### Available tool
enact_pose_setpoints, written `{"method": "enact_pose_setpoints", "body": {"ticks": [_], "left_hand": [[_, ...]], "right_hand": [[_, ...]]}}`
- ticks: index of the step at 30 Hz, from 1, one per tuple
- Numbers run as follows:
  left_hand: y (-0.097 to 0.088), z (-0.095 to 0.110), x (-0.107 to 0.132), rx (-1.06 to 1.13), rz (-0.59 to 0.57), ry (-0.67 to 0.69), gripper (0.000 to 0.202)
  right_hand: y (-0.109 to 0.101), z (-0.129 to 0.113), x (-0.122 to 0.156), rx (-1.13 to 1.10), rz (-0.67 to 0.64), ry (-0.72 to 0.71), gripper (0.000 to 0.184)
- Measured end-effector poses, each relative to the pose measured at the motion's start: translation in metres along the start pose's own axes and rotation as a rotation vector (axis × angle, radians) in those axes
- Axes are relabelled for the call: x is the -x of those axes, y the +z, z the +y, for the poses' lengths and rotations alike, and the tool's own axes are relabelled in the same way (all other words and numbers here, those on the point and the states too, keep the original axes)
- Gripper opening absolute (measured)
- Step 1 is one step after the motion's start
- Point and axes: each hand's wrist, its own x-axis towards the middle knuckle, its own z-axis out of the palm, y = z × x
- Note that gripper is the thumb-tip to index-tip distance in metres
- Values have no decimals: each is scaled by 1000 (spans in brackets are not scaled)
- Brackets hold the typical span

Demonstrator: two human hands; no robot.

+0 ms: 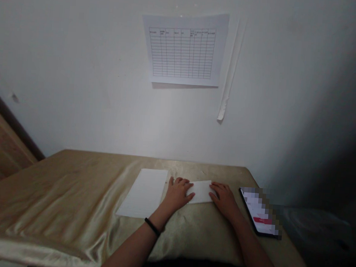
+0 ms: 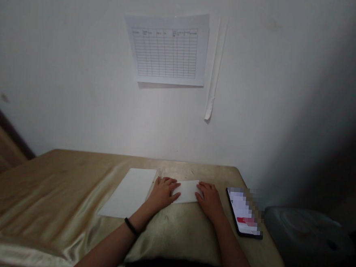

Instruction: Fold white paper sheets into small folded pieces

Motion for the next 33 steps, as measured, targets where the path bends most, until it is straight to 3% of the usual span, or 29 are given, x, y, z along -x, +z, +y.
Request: {"method": "enact_pose_setpoints", "body": {"ticks": [33], "left_hand": [[-2, -3, 2, -46, 13, -51, 37]], "right_hand": [[-3, -4, 0, 57, -23, 9, 42]]}}
